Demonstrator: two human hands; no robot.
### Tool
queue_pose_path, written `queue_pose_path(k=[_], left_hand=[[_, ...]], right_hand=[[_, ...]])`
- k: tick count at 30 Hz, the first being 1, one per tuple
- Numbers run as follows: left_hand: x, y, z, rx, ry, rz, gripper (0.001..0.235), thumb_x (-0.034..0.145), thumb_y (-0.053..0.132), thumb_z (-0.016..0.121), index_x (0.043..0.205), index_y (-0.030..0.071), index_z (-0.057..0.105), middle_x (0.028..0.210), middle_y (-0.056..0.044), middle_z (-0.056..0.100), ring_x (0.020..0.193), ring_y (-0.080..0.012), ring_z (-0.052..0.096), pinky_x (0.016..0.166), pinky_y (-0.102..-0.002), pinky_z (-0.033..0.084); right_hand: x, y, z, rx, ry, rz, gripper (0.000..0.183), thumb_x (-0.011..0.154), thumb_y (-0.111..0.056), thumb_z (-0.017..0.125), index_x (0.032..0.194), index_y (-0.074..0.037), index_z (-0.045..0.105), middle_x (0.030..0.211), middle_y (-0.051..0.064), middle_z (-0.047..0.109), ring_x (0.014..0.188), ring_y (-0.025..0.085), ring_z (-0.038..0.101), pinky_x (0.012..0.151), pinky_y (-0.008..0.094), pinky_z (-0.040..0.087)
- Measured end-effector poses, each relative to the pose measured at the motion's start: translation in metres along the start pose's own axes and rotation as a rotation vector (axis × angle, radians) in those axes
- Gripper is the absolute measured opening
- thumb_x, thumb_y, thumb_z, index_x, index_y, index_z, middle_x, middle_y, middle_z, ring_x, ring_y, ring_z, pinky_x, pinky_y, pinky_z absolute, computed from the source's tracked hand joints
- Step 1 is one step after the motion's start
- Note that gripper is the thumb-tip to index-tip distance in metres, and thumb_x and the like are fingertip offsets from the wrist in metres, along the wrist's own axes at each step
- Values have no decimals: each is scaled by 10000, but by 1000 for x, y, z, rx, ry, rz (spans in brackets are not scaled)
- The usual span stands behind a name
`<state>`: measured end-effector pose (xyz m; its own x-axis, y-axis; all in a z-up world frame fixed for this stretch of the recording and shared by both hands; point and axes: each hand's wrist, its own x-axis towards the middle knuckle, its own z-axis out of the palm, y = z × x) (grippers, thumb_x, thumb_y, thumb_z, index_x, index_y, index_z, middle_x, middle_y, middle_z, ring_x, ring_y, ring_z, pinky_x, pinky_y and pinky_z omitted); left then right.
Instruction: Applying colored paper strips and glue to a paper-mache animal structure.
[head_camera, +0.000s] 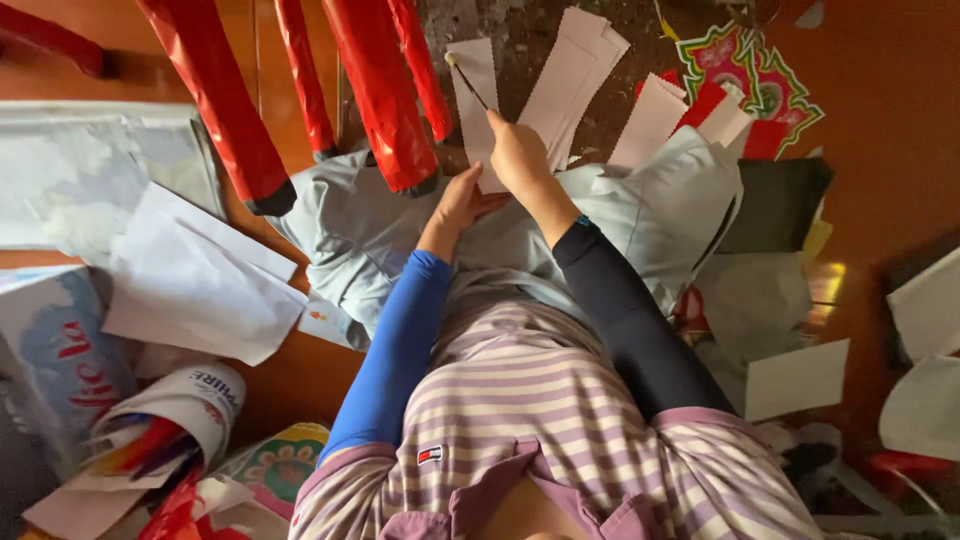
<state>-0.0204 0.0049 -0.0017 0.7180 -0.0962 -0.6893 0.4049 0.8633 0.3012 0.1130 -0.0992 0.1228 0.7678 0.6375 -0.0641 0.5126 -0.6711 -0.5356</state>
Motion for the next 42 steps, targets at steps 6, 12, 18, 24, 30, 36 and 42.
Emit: queue_pose_path(k=[6, 12, 18, 24, 30, 36, 42], left_hand=[[-32, 1, 3, 304, 139, 205, 389, 1066, 182, 540, 1378, 10, 383, 1093, -77, 572, 938, -260, 640, 783, -412, 576], [-37, -10, -7, 846, 123, 571, 533, 878, -84, 484, 1377, 81, 575, 1032, -80, 700, 954, -178, 685, 820, -309, 583], [-74, 11, 42, 1227, 316, 599, 332, 914, -44, 563, 1173, 75, 733, 889, -112, 738, 814, -191, 723, 730, -321, 569], [-90, 24, 68, 1374, 396, 725, 289, 840, 17, 665, 1101, 103, 755, 937, -128, 774, 852, -250, 762, 753, -346, 581], [-109, 39, 127, 1451, 597, 961, 109, 821, 110, 790, 915, 86, 743, 965, -131, 714, 907, -332, 680, 785, -412, 545], [-119, 67, 182, 1423, 524, 1428, 113, 835, 89, 786, 899, 67, 695, 1050, -131, 628, 1010, -360, 584, 870, -473, 482], [-182, 97, 254, 1338, 293, 1612, 149, 823, 39, 748, 963, 49, 700, 1109, -142, 643, 1086, -362, 597, 928, -461, 492]], right_hand=[[-2, 3, -21, 80, -12, 101, 551, 888, 40, 540, 1428, -63, 568, 924, 269, 721, 859, 453, 683, 719, 535, 538], [-6, 22, -20, 101, 32, 122, 572, 888, 64, 521, 1448, -42, 557, 912, 276, 708, 846, 439, 701, 753, 509, 563], [11, 8, 14, 92, 32, 23, 521, 893, 36, 592, 1395, -96, 637, 903, 252, 742, 813, 410, 708, 715, 498, 556], [41, 51, -102, 1158, 360, 201, 287, 1004, -158, 638, 1270, -53, 609, 889, 67, 690, 591, 113, 619, 425, 258, 482], [76, 242, -123, 2020, 447, 327, 142, 1123, -138, 707, 1162, -4, 680, 932, 145, 725, 657, 142, 626, 515, 238, 435], [2, 116, -143, 1771, 65, 208, 268, 951, -248, 729, 1183, -121, 692, 1056, 110, 678, 852, 191, 667, 627, 295, 541], [-12, 8, -156, 683, -9, -358, 406, 797, 7, 789, 1185, -24, 673, 1477, 110, 497, 1381, 260, 471, 1118, 337, 385]])
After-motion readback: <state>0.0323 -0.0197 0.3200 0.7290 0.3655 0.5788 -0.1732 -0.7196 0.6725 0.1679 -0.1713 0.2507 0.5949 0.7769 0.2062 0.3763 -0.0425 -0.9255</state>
